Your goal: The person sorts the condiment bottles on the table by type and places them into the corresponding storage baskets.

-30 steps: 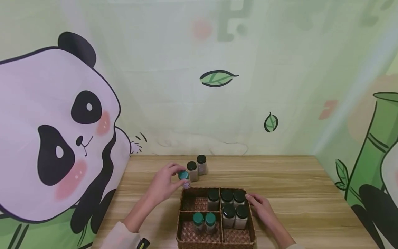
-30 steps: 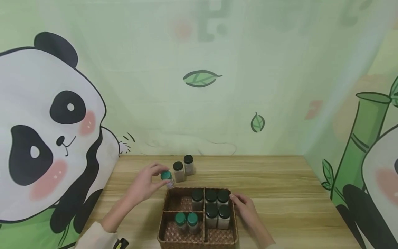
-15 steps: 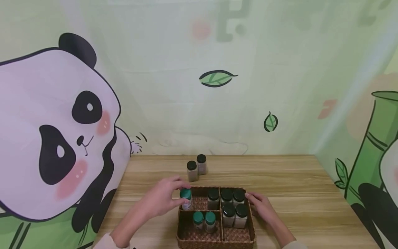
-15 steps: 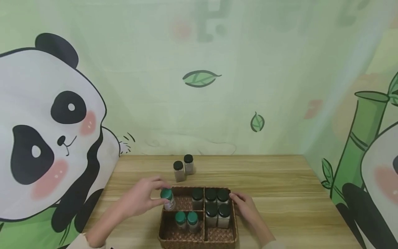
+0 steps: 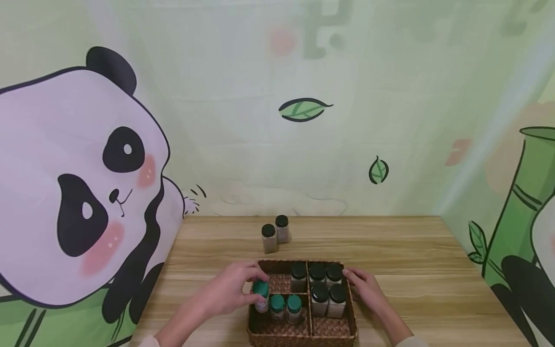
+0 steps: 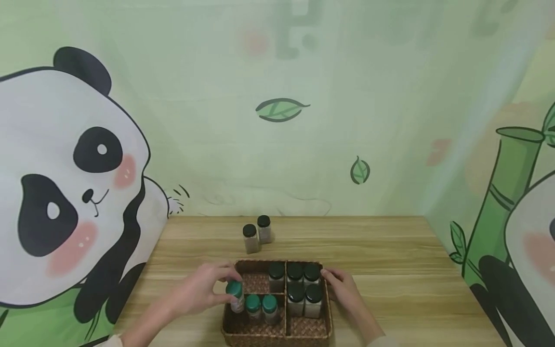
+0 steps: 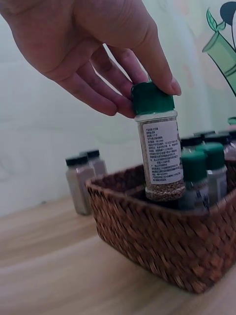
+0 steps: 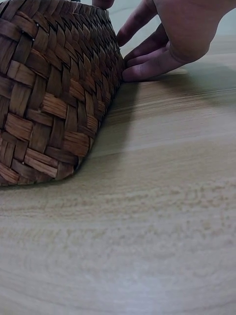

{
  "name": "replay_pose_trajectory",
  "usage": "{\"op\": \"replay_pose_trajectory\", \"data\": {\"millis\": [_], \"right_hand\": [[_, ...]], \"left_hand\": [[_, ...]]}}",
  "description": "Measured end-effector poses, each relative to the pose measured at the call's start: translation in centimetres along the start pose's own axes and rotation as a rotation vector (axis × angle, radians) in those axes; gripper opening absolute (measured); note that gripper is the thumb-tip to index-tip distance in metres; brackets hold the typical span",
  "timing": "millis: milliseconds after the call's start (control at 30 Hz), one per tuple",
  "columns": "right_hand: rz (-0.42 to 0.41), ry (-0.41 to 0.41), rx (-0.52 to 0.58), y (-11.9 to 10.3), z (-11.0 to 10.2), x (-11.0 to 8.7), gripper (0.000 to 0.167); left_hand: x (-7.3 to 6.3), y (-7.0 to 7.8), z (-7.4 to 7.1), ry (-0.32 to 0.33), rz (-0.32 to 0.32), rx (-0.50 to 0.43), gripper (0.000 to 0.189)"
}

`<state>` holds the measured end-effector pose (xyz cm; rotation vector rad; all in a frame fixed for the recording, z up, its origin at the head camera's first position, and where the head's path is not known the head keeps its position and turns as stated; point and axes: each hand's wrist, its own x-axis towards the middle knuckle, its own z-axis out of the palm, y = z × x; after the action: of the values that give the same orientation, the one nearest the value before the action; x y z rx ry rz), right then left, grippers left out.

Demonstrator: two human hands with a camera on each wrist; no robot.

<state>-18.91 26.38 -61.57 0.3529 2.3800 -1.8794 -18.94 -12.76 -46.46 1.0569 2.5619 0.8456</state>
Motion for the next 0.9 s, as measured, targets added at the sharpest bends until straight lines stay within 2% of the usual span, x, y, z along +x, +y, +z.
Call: {"op": "replay_pose_trajectory", "data": {"millis": [233, 533, 700, 900], "right_hand": [[0.004, 0.006, -0.005, -0.3, 0.0, -0.1, 0.061], [-0.012, 0.014, -0.003, -0.1, 0.0, -0.1, 0.058], [0.003, 0.010, -0.001, -0.1, 0.0, 0.0, 0.061], [0.034, 0.012, 0.019, -0.3, 0.1, -0.1, 0.061]], "left_hand": [[0.1, -1.3, 2.0, -0.045, -0.008, -0.043, 0.030], [0.3, -2.8, 4.4, -0.078, -0.017, 0.001, 0.028], [0.3, -3.3, 4.9, -0.072, -0.030, -0.004, 0.027], [0.3, -3.3, 4.9, -0.068, -0.035, -0.012, 0.027]]}}
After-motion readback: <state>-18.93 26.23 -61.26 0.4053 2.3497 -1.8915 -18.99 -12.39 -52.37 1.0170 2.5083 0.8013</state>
